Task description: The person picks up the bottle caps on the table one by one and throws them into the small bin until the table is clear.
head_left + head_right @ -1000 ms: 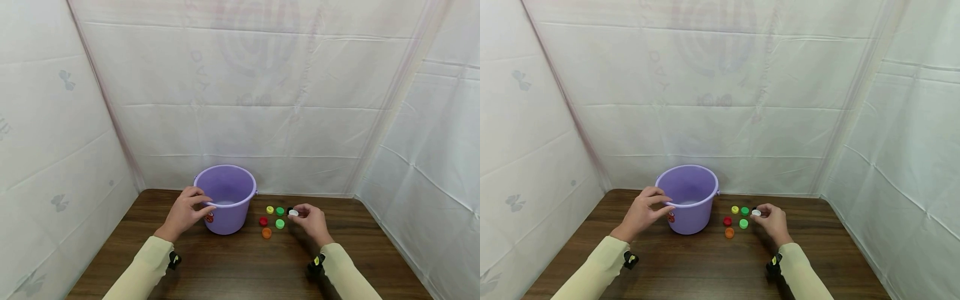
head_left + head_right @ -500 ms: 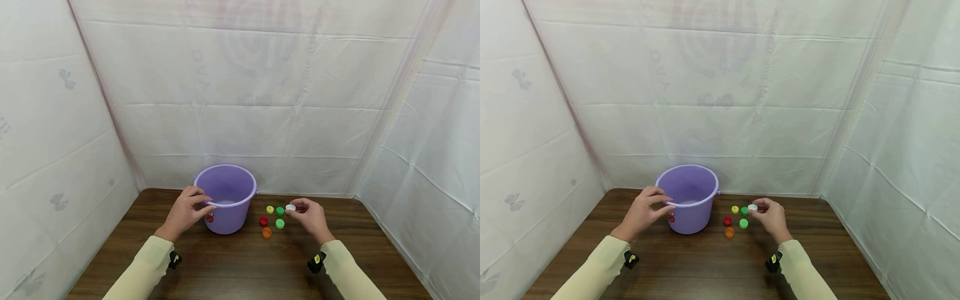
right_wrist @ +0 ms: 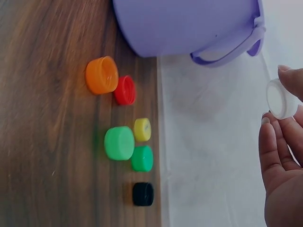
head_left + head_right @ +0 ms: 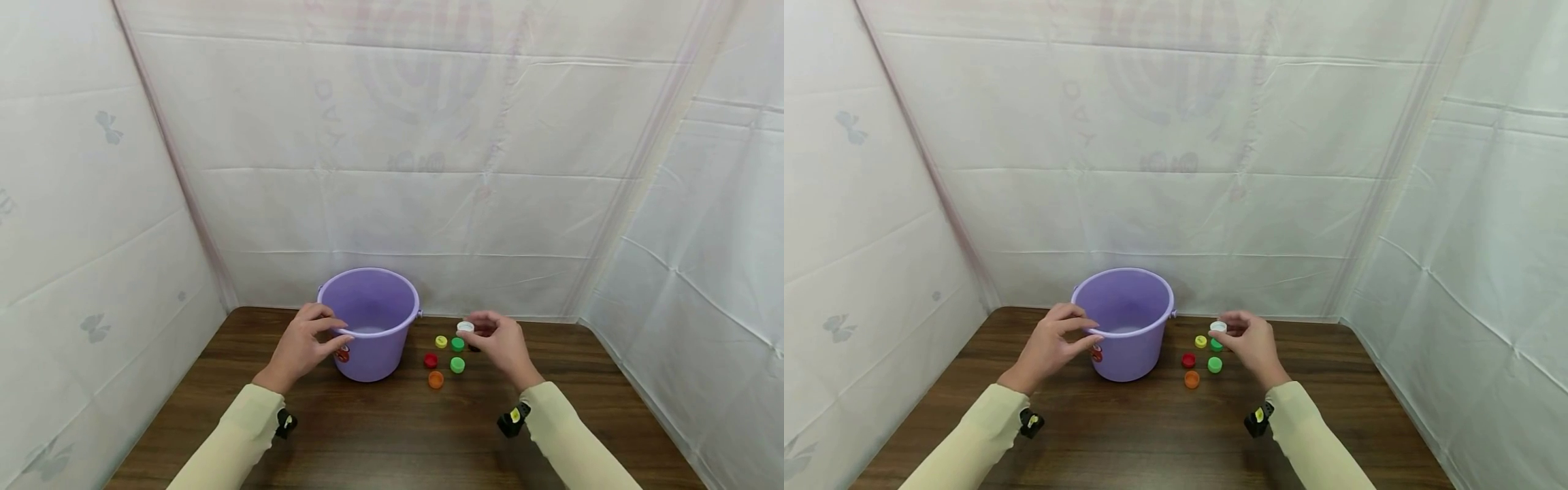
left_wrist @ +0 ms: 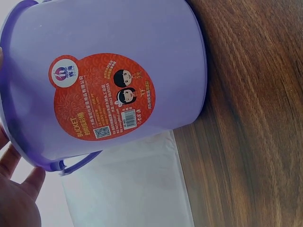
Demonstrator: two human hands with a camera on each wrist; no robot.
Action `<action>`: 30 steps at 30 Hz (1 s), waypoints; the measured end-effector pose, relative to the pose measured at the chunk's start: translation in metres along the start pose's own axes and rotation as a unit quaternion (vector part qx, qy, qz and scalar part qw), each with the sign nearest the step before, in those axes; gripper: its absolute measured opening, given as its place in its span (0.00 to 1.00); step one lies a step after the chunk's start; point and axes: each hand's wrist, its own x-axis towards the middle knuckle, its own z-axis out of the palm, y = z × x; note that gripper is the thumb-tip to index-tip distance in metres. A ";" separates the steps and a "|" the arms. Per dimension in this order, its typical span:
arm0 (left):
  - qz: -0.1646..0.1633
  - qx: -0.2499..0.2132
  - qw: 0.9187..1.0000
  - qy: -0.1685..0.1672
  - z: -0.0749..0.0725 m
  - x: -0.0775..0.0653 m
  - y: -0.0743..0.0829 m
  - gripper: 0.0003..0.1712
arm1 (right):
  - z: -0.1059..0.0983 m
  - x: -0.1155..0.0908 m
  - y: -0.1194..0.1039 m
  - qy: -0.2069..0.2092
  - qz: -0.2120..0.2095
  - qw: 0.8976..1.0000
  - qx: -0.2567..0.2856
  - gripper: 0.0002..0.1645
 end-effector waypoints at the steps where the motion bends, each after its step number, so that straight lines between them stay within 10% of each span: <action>1: -0.001 0.000 1.000 0.000 0.000 0.000 0.000 0.12 | 0.000 0.001 -0.002 -0.001 -0.003 1.000 0.001 0.25; 30: 0.003 -0.002 1.000 0.002 0.001 0.000 -0.002 0.12 | 0.034 0.027 -0.051 -0.030 -0.063 0.996 0.062 0.24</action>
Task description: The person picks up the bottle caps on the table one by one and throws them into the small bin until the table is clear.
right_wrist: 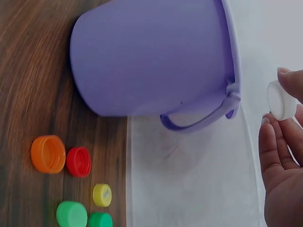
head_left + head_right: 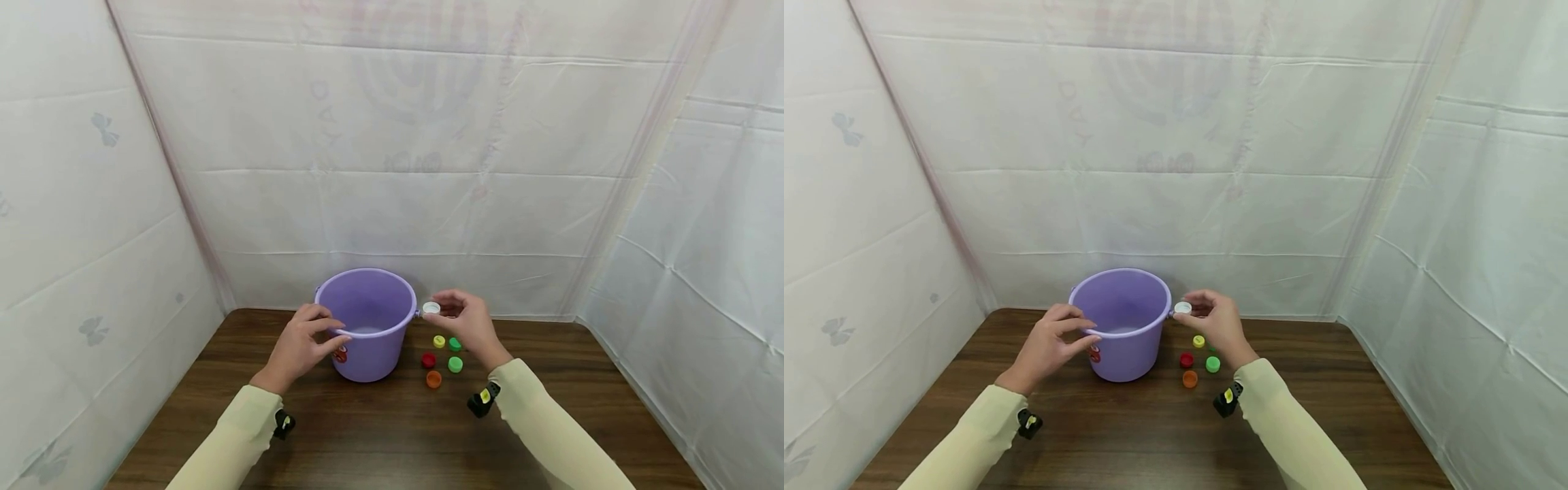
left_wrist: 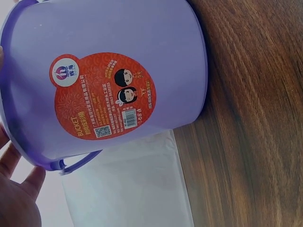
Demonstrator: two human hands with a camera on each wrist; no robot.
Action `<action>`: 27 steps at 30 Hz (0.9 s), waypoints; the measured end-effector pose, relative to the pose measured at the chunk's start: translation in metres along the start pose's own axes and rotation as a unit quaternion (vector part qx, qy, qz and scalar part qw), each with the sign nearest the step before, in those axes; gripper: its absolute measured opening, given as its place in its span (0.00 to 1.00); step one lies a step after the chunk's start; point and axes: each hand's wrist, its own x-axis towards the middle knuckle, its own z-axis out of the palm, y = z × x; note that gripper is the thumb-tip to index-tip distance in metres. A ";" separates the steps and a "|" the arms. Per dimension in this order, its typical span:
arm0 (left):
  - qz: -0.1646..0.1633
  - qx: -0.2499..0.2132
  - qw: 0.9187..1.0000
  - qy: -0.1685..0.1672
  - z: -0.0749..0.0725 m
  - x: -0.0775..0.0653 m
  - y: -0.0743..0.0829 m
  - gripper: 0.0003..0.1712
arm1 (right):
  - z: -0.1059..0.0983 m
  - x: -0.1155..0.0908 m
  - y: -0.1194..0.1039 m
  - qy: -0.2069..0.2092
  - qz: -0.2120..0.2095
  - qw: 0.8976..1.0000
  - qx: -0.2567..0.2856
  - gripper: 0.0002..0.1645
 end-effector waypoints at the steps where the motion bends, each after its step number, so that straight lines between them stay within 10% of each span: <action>1: 0.001 0.001 1.000 0.001 0.000 0.000 0.000 0.12 | 0.002 0.001 -0.002 -0.001 -0.003 1.000 0.002 0.25; 27: 0.004 -0.001 1.000 0.004 -0.001 0.000 0.001 0.12 | 0.027 0.019 -0.024 -0.016 -0.020 1.000 0.018 0.25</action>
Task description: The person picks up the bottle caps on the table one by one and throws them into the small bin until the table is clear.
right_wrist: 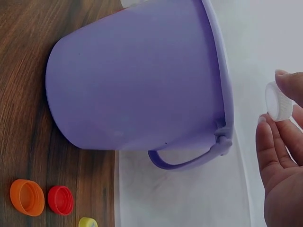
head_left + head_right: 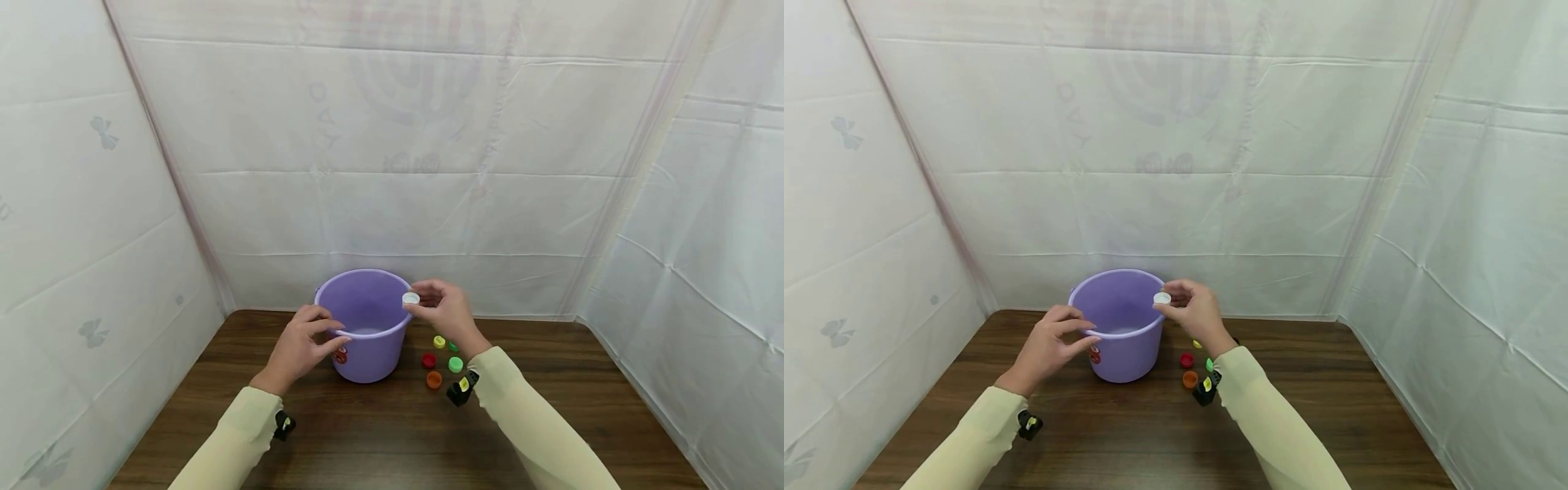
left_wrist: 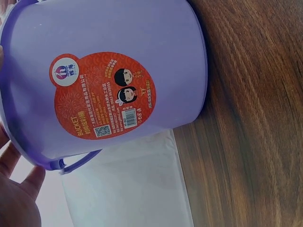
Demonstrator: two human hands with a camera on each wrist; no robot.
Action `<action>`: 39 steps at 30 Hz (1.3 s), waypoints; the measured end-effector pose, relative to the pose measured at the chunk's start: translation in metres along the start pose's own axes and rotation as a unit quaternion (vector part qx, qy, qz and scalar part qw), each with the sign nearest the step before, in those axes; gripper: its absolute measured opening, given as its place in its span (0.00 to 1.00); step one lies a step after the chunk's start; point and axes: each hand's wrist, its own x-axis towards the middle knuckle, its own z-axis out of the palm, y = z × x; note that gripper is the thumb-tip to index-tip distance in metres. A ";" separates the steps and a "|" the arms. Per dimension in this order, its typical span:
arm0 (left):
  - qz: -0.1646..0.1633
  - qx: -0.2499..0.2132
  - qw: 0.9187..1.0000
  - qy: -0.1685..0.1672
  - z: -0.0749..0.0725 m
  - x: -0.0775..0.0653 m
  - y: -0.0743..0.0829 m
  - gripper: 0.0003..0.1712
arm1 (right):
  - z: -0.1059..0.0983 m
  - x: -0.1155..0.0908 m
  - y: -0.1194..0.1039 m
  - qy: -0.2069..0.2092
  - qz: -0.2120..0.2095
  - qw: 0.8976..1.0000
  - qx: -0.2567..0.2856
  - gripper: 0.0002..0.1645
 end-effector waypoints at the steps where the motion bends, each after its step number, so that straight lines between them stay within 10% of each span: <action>1: 0.000 0.000 1.000 0.001 0.000 0.000 0.000 0.12 | 0.001 0.000 0.000 0.000 0.000 1.000 -0.002 0.25; 39: -0.013 0.001 1.000 -0.003 0.001 -0.001 0.001 0.12 | 0.028 0.015 0.002 0.007 0.026 1.000 -0.007 0.23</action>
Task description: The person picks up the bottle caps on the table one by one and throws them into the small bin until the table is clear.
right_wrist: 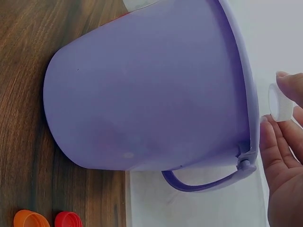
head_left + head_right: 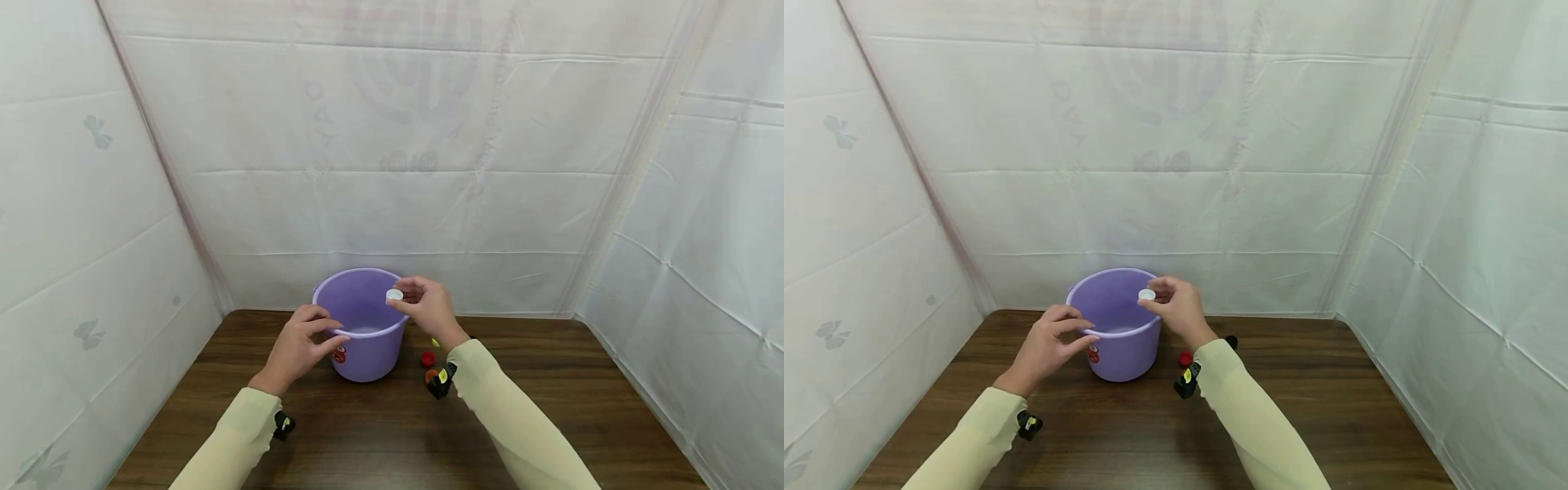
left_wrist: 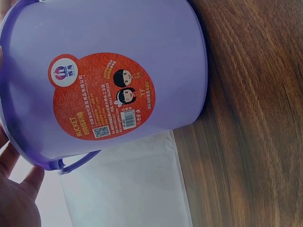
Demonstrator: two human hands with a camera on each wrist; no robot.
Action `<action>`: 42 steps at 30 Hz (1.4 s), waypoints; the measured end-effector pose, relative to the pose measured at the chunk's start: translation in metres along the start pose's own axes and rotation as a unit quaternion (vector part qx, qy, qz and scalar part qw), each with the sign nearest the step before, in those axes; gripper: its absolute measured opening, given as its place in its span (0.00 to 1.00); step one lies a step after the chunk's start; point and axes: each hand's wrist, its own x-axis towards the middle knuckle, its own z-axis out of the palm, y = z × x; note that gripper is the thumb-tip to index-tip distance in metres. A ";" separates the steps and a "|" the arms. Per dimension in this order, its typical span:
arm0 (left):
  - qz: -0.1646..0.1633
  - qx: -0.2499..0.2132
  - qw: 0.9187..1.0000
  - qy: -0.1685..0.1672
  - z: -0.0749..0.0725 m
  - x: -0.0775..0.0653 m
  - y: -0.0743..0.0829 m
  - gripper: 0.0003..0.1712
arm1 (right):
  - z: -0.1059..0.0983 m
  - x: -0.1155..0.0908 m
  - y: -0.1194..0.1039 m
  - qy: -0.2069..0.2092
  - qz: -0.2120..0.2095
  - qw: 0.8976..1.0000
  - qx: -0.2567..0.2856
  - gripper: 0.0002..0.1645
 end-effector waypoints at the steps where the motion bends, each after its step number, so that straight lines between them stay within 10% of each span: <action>1: -0.001 0.001 1.000 0.000 0.000 0.000 0.000 0.12 | 0.001 0.000 0.000 -0.002 -0.002 1.000 0.002 0.24; 27: 0.023 0.003 1.000 0.001 0.001 0.001 -0.003 0.12 | 0.005 0.004 -0.001 -0.020 0.005 1.000 -0.004 0.25; 42: 0.027 -0.001 1.000 0.005 0.001 0.001 -0.003 0.12 | 0.002 0.001 0.009 -0.009 0.035 0.999 -0.025 0.45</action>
